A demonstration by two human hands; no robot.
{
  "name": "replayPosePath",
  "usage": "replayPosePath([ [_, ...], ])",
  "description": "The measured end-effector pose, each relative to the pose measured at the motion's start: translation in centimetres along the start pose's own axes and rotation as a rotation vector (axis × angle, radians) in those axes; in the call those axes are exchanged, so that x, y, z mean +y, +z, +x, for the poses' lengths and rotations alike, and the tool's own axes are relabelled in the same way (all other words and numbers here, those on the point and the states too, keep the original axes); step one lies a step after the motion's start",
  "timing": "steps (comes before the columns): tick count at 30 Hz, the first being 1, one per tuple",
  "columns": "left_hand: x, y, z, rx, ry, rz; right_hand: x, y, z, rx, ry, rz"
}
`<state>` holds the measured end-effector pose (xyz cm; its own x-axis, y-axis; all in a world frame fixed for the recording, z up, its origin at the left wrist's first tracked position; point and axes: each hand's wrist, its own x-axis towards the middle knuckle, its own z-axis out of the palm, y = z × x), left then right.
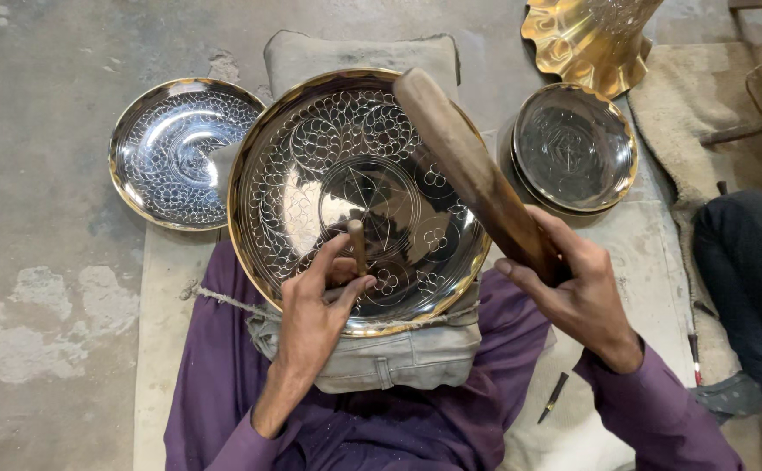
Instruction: The person sits cross-legged on the floor with a large engraved brass tray on their lap. They hold a small punch against the tray's surface with one hand and strike it with a wooden mallet held in the other hand, working the decorative pattern into the metal and repositioning the punch across the design.
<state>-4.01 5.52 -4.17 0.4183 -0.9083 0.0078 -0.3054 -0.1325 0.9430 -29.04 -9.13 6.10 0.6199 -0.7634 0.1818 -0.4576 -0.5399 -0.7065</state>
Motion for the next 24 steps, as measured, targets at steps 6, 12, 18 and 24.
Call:
replayPosePath([
  [6, 0.8, -0.3, -0.1, 0.027, 0.003, 0.025, -2.5, -1.0, 2.7, -0.053, -0.154, -0.244],
  [12, 0.9, -0.3, -0.2, 0.057, 0.086, 0.07, -3.9, -1.4, 4.4, -0.078, -0.244, -0.336],
  [18, 0.4, 0.2, -0.3, 0.044, 0.077, 0.071, -3.5, -1.1, 5.7, -0.181, -0.428, -0.714],
  [24, 0.0, 0.3, -0.2, 0.018, 0.047, 0.038, -2.8, -0.9, 5.5, -0.244, -0.395, -0.765],
])
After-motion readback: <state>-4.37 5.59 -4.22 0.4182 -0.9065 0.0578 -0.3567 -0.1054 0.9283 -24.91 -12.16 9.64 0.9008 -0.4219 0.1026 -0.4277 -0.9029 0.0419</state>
